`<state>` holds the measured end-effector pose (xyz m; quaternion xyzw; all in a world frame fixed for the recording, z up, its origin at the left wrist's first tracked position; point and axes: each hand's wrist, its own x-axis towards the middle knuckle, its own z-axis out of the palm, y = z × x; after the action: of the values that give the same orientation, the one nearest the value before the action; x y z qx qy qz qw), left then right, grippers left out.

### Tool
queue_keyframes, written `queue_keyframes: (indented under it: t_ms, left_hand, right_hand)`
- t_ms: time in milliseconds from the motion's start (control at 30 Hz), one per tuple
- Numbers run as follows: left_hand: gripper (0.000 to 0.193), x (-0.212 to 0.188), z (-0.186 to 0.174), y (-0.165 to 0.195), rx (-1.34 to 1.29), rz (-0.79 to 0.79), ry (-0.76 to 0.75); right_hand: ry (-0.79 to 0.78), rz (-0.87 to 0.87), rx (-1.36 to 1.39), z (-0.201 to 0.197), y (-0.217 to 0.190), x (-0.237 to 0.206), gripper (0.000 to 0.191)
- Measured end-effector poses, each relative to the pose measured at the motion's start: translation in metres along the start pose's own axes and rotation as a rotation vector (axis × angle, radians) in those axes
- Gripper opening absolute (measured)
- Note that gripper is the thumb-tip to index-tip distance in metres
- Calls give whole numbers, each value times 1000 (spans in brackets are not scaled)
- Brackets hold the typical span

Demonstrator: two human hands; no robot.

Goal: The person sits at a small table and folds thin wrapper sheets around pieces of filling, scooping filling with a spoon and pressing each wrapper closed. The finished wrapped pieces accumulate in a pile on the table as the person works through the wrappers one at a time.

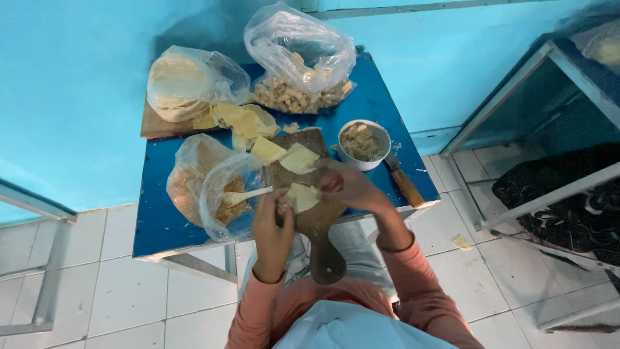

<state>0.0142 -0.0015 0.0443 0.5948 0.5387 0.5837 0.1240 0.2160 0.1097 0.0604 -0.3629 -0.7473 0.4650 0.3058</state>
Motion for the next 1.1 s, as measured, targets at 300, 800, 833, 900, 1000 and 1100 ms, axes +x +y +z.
queue_keyframes:
  t_ms: [300, 800, 833, 900, 1000, 1100]
  left_hand:
    - [17, -12, -18, 1, -53, 27, 74]
    - [21, -20, -40, 3, -23, 17, 156]
    - [20, -20, -40, 4, -29, 17, 152]
    - [19, -21, -37, 6, -39, 22, 141]
    - [19, -24, -34, 10, -46, 56, 100]
    - [19, -26, -33, 11, -62, 25, 58]
  right_hand:
    - [507, -468, -310, -70, -46, 96, 72]
    - [304, -421, -714, -16, -14, 129, 46]
    - [285, -448, -779, -14, -16, 130, 46]
    - [235, -429, -783, -2, -21, 139, 40]
    - [111, -269, -972, 15, -29, 156, 44]
    - [142, -231, -1080, 23, -33, 168, 50]
